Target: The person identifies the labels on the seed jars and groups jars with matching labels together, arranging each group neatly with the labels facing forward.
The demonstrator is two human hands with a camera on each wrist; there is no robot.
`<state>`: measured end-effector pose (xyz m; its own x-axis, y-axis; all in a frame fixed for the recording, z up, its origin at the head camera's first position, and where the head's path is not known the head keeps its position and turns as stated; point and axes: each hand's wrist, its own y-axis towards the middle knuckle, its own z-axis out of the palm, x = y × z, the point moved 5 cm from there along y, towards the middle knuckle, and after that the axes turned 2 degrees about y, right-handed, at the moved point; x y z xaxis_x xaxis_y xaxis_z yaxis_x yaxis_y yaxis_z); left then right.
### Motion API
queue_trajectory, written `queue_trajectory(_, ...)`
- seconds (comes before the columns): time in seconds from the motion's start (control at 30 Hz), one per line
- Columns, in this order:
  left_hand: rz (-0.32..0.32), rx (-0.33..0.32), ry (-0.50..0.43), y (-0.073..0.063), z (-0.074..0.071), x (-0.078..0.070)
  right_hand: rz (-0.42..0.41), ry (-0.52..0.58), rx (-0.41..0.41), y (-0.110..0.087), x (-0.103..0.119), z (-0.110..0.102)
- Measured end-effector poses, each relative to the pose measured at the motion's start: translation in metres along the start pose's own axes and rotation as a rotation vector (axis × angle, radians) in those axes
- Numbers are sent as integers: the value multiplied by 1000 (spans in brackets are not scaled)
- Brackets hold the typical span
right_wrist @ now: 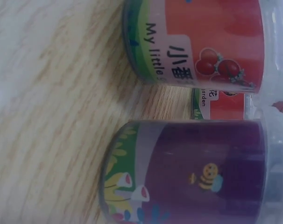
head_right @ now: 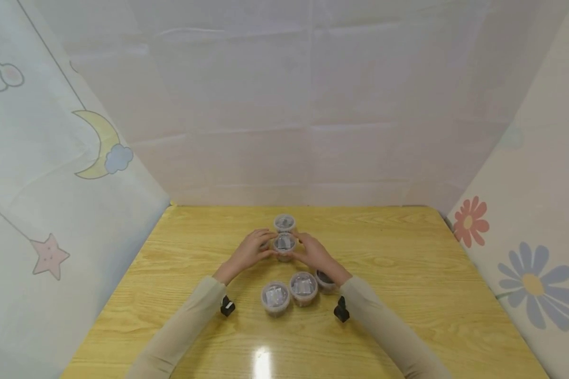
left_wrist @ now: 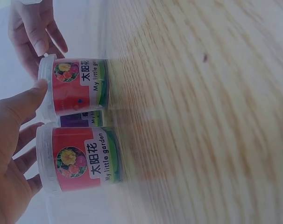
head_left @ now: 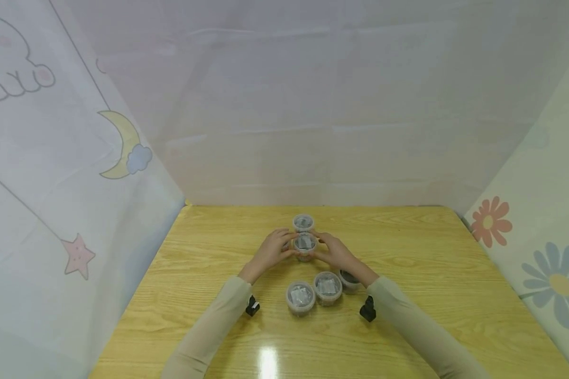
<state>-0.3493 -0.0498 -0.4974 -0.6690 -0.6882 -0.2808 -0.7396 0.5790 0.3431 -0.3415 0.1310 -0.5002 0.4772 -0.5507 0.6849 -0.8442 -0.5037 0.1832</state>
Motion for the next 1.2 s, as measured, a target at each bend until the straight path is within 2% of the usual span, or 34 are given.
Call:
queue_trajectory(0.17,26,-42,-55,-3,-3,-1,-10,2,-23,-4,0,-3)
queue_trajectory(0.4,25,-60,-114,-8,-7,-2,-37,27,-65,-11,3,-8)
queue_trajectory(0.7,66,-39,-141,-18,-9,-5,-52,42,-91,-21,5,-7)
queue_trajectory(0.93,104,-37,-206,-25,-13,-10,-58,52,-68,-27,10,-5)
queue_trajectory(1.2,103,-13,-228,-32,-15,-11,-89,17,-72,-31,13,-4)
